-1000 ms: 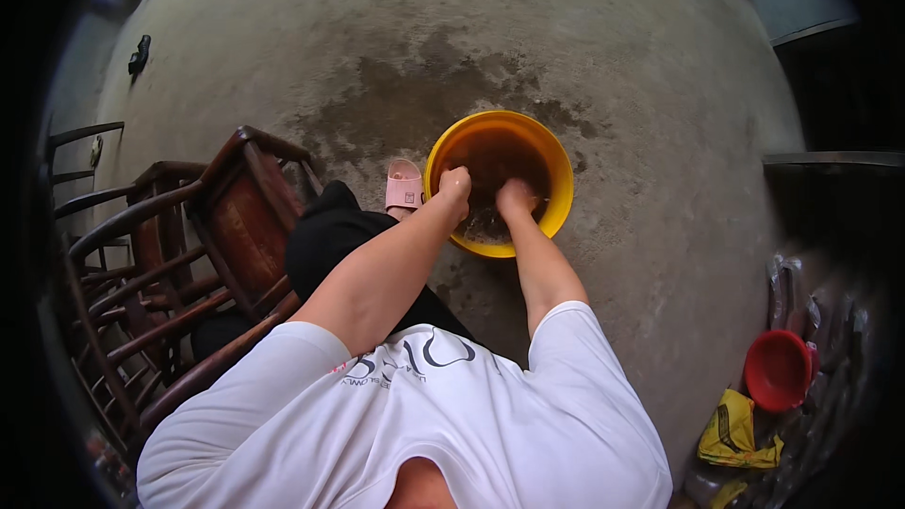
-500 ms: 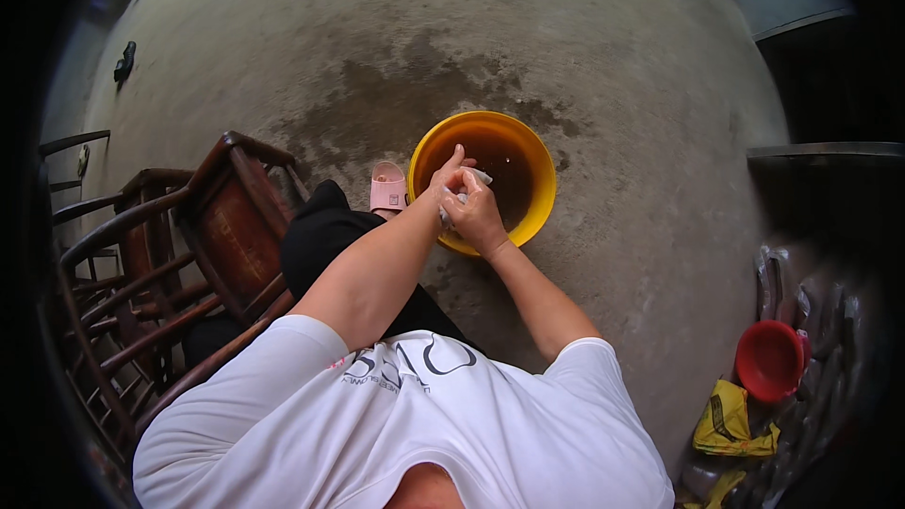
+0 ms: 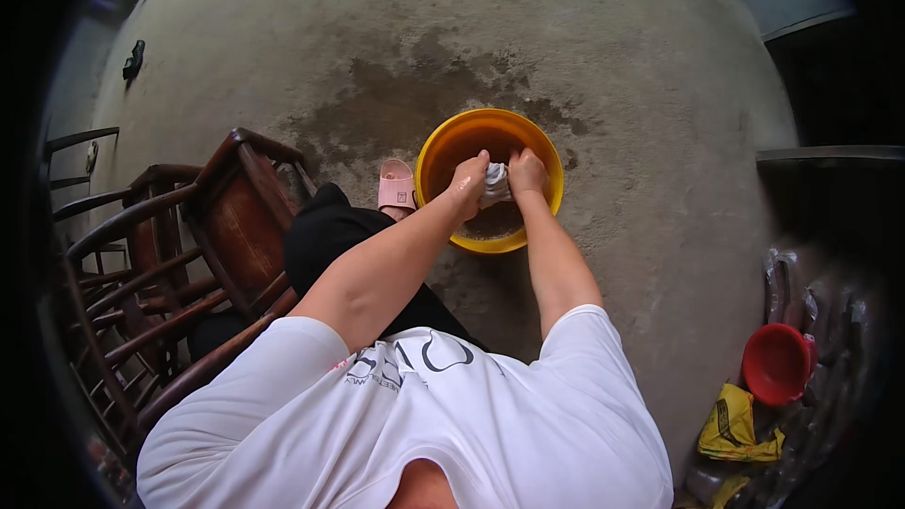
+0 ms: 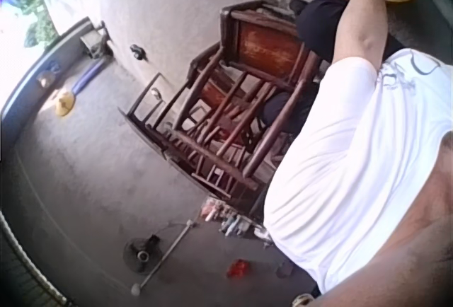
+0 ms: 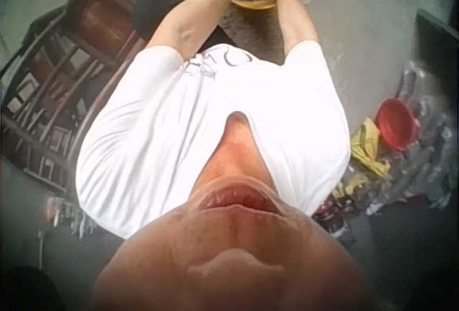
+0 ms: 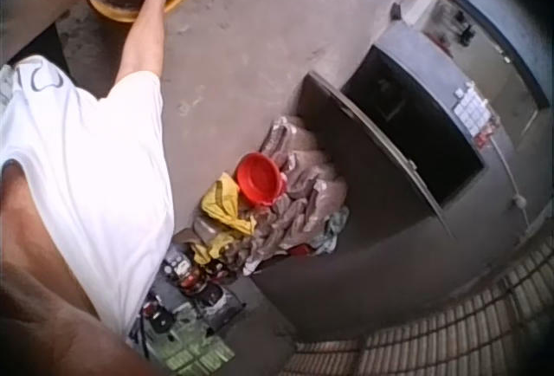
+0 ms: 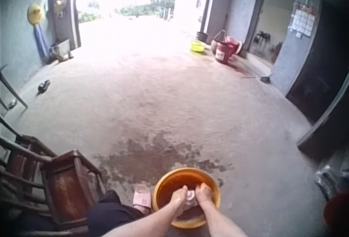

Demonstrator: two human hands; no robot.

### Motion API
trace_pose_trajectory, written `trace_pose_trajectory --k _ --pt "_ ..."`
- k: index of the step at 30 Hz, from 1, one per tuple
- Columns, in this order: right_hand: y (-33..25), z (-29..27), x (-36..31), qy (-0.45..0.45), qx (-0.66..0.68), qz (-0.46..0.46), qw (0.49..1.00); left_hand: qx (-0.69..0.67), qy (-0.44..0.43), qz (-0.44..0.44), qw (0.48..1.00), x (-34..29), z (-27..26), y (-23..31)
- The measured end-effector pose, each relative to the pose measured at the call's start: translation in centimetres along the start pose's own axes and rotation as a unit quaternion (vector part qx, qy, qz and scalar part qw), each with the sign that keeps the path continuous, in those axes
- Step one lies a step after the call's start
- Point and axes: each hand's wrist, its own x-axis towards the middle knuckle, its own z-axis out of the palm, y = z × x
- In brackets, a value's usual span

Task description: Cleaning and wiping wooden chairs with a wet cloth and a bucket of water.

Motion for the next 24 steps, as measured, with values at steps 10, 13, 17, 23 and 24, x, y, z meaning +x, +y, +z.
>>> trace_pose_trajectory --k 10,13,17,23,24 --pt "3.8 8.0 -0.2 -0.178 -0.098 -0.053 0.978 0.074 0.238 -0.018 0.968 0.7 -0.1 -0.3" --pt "1.4 6.6 -0.2 -0.083 0.032 0.089 0.992 0.06 0.243 -0.031 0.968 0.8 -2.0 -0.3" --pt "-0.8 1.1 -1.3 -0.304 0.457 0.06 0.834 0.02 0.201 -0.155 0.967 -0.5 -1.5 1.2" --pt "-6.8 -8.3 -8.5 -0.352 0.603 -0.048 0.714 -0.151 0.033 -0.136 0.979 2.4 -2.5 -0.9" --pt "-8.0 -7.7 -9.1 -0.268 0.488 -0.16 0.815 -0.133 0.007 -0.108 0.985 4.3 -4.7 -2.2"
